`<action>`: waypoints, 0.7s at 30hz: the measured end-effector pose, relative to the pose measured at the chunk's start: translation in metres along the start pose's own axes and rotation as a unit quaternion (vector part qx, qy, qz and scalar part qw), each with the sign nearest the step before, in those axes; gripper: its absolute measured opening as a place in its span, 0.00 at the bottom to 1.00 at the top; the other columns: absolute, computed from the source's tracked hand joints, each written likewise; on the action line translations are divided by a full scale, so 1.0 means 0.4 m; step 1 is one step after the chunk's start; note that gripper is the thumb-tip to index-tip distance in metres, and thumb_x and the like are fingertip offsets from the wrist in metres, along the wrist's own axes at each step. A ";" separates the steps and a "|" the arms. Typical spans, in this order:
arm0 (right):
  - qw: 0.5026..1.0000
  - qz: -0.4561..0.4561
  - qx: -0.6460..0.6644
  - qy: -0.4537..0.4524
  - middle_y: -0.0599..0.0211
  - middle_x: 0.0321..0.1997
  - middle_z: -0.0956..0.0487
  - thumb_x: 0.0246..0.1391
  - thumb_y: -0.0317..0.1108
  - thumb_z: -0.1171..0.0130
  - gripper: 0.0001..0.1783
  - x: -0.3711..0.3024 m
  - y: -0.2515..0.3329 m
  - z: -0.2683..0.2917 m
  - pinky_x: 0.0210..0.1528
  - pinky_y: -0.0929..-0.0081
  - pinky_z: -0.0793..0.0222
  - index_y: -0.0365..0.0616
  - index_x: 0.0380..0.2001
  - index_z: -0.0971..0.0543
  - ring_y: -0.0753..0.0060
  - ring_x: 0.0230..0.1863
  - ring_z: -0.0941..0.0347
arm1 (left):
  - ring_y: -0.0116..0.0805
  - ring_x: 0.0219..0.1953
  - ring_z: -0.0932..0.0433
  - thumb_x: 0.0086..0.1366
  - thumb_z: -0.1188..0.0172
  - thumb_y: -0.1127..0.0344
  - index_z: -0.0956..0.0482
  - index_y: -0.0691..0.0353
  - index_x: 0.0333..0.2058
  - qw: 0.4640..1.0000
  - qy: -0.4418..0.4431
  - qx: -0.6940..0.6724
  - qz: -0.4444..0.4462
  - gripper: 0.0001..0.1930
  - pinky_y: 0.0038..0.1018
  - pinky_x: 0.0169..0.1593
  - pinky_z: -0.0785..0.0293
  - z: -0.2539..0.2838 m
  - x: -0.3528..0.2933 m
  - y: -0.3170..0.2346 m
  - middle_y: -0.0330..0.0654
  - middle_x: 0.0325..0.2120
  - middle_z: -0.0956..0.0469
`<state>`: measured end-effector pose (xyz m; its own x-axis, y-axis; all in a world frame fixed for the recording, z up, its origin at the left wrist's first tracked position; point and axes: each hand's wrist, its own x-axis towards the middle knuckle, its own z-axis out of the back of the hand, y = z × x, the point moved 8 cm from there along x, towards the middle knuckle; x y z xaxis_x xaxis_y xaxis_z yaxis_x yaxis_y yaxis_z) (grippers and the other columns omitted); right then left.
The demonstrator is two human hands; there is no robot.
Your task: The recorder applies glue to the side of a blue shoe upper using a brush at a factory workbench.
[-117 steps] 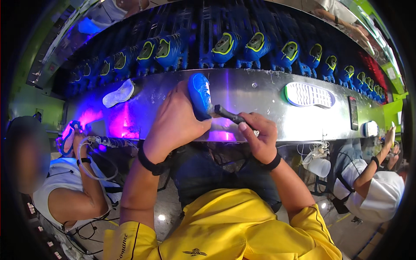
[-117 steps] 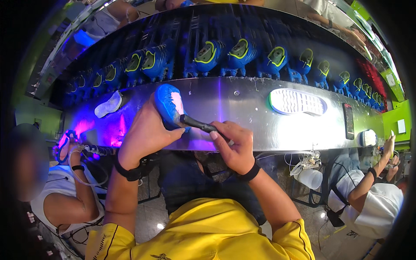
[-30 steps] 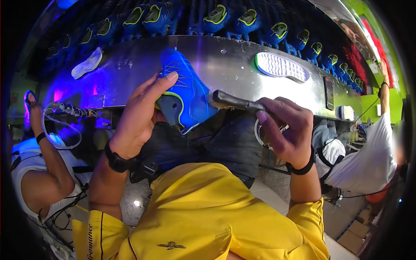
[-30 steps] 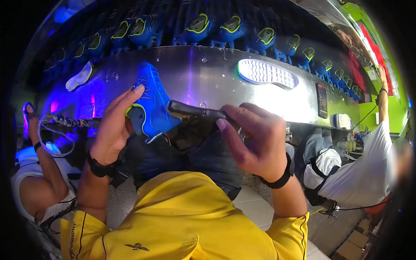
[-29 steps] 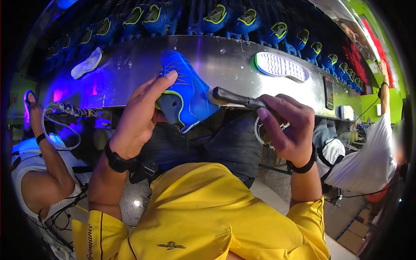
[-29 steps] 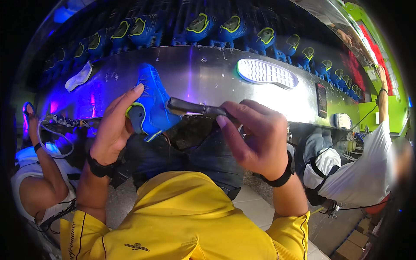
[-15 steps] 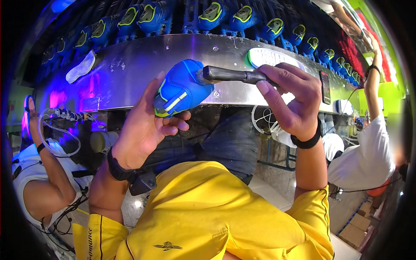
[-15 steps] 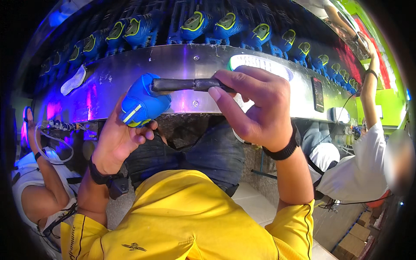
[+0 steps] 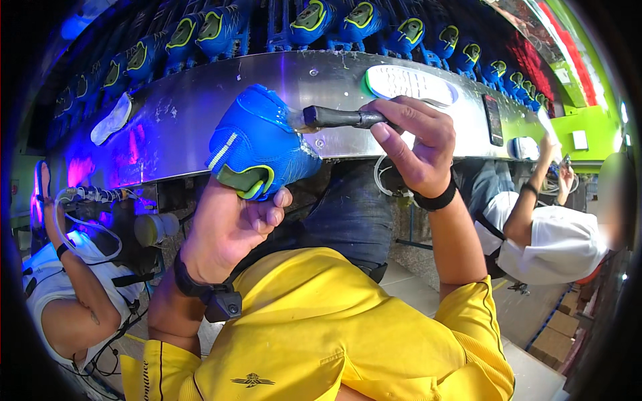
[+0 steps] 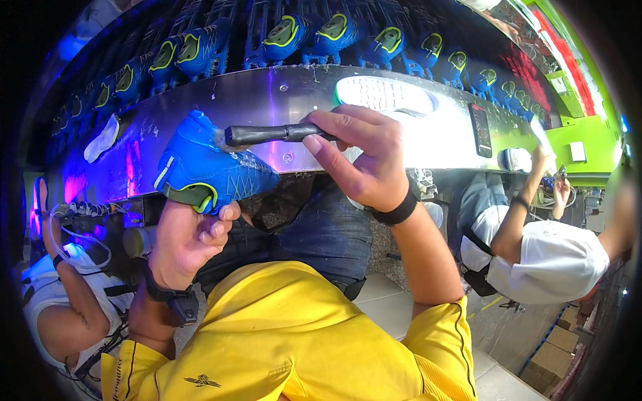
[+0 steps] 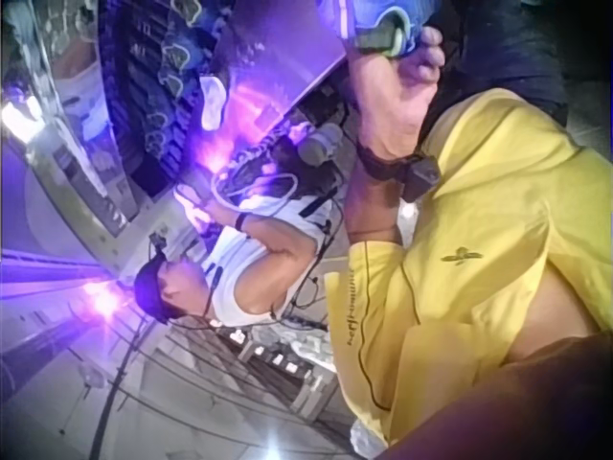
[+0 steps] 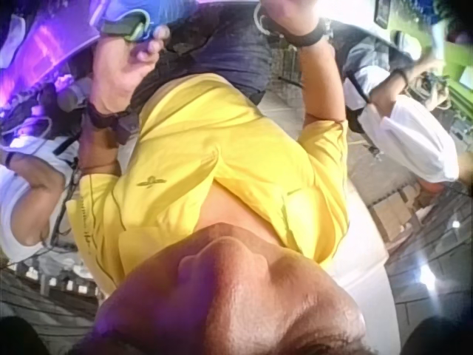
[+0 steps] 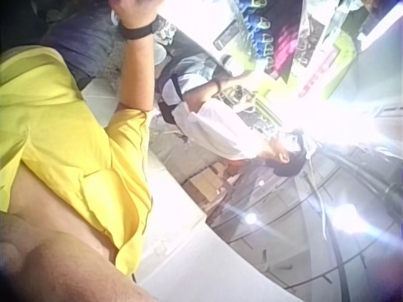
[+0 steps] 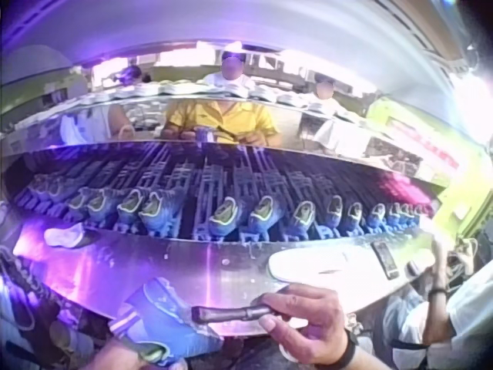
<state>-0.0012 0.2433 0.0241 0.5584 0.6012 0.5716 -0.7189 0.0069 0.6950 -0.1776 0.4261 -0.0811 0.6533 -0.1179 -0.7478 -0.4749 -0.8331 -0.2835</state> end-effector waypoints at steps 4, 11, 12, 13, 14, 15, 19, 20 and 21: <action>0.999 -0.035 0.021 -0.007 0.60 0.28 0.18 0.58 0.30 0.29 0.13 -0.046 -0.046 -0.017 0.30 0.74 0.28 0.32 0.43 0.12 0.70 0.25 0.23 | 0.35 0.25 0.20 0.81 0.51 0.48 0.21 0.57 0.46 0.999 0.039 -0.010 -0.002 0.19 0.20 0.23 0.28 -0.010 0.004 0.003 0.47 0.31 0.19; 0.994 -0.106 -0.006 -0.019 0.58 0.29 0.18 0.59 0.29 0.30 0.12 -0.113 -0.095 -0.025 0.33 0.71 0.29 0.33 0.44 0.13 0.66 0.28 0.22 | 0.47 0.29 0.16 0.79 0.51 0.42 0.21 0.64 0.53 0.991 0.107 -0.081 -0.021 0.28 0.32 0.31 0.18 0.004 0.040 0.019 0.55 0.35 0.17; 0.989 -0.143 0.023 -0.041 0.57 0.29 0.18 0.60 0.28 0.30 0.11 -0.118 -0.105 -0.025 0.34 0.71 0.29 0.33 0.43 0.12 0.65 0.28 0.22 | 0.51 0.31 0.14 0.78 0.52 0.39 0.21 0.66 0.55 0.988 0.125 -0.086 -0.036 0.32 0.36 0.34 0.16 0.010 0.053 0.018 0.57 0.37 0.16; 0.983 -0.174 0.043 -0.031 0.56 0.29 0.17 0.61 0.29 0.30 0.11 -0.122 -0.114 -0.034 0.35 0.71 0.29 0.32 0.43 0.12 0.66 0.29 0.22 | 0.58 0.34 0.13 0.77 0.54 0.35 0.23 0.71 0.58 0.977 0.174 -0.121 -0.002 0.38 0.42 0.37 0.14 0.014 0.075 0.027 0.63 0.41 0.15; 0.977 -0.204 0.063 -0.020 0.56 0.30 0.16 0.62 0.30 0.31 0.11 -0.125 -0.126 -0.045 0.35 0.71 0.29 0.32 0.43 0.12 0.67 0.29 0.22 | 0.56 0.41 0.12 0.79 0.53 0.41 0.23 0.71 0.60 0.959 0.268 -0.075 -0.044 0.34 0.44 0.46 0.13 -0.015 0.073 0.008 0.62 0.47 0.15; 0.965 -0.252 0.063 -0.026 0.55 0.30 0.16 0.63 0.31 0.31 0.12 -0.135 -0.146 -0.062 0.35 0.71 0.28 0.32 0.43 0.13 0.68 0.29 0.22 | 0.54 0.45 0.12 0.79 0.51 0.46 0.23 0.71 0.60 0.968 0.225 -0.071 -0.084 0.30 0.43 0.52 0.14 0.003 0.092 0.004 0.60 0.50 0.15; 0.958 -0.286 0.015 -0.020 0.51 0.29 0.16 0.64 0.33 0.30 0.13 -0.120 -0.101 -0.069 0.33 0.69 0.28 0.32 0.43 0.13 0.66 0.28 0.21 | 0.45 0.58 0.15 0.78 0.47 0.60 0.26 0.69 0.65 0.973 0.196 -0.077 -0.093 0.24 0.45 0.65 0.20 0.021 0.126 -0.042 0.54 0.57 0.17; 0.968 -0.252 0.004 -0.013 0.51 0.28 0.17 0.63 0.32 0.30 0.12 -0.117 -0.077 -0.064 0.33 0.69 0.28 0.32 0.42 0.13 0.64 0.27 0.21 | 0.45 0.59 0.16 0.77 0.47 0.60 0.26 0.68 0.67 0.978 0.168 -0.062 -0.103 0.25 0.46 0.65 0.20 0.024 0.140 -0.056 0.54 0.57 0.17; 0.969 -0.247 -0.008 0.000 0.51 0.28 0.18 0.62 0.32 0.30 0.12 -0.117 -0.069 -0.059 0.32 0.69 0.29 0.33 0.42 0.13 0.62 0.27 0.22 | 0.45 0.59 0.16 0.77 0.47 0.60 0.26 0.68 0.67 0.977 0.173 -0.062 -0.111 0.25 0.46 0.65 0.20 -0.008 0.127 -0.079 0.54 0.57 0.17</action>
<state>-0.0170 0.2339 -0.0322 0.8362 0.5208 0.1718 -0.3709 0.3065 0.8766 -0.1275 0.4448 -0.1082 0.9022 -0.0844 -0.4231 -0.2381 -0.9152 -0.3252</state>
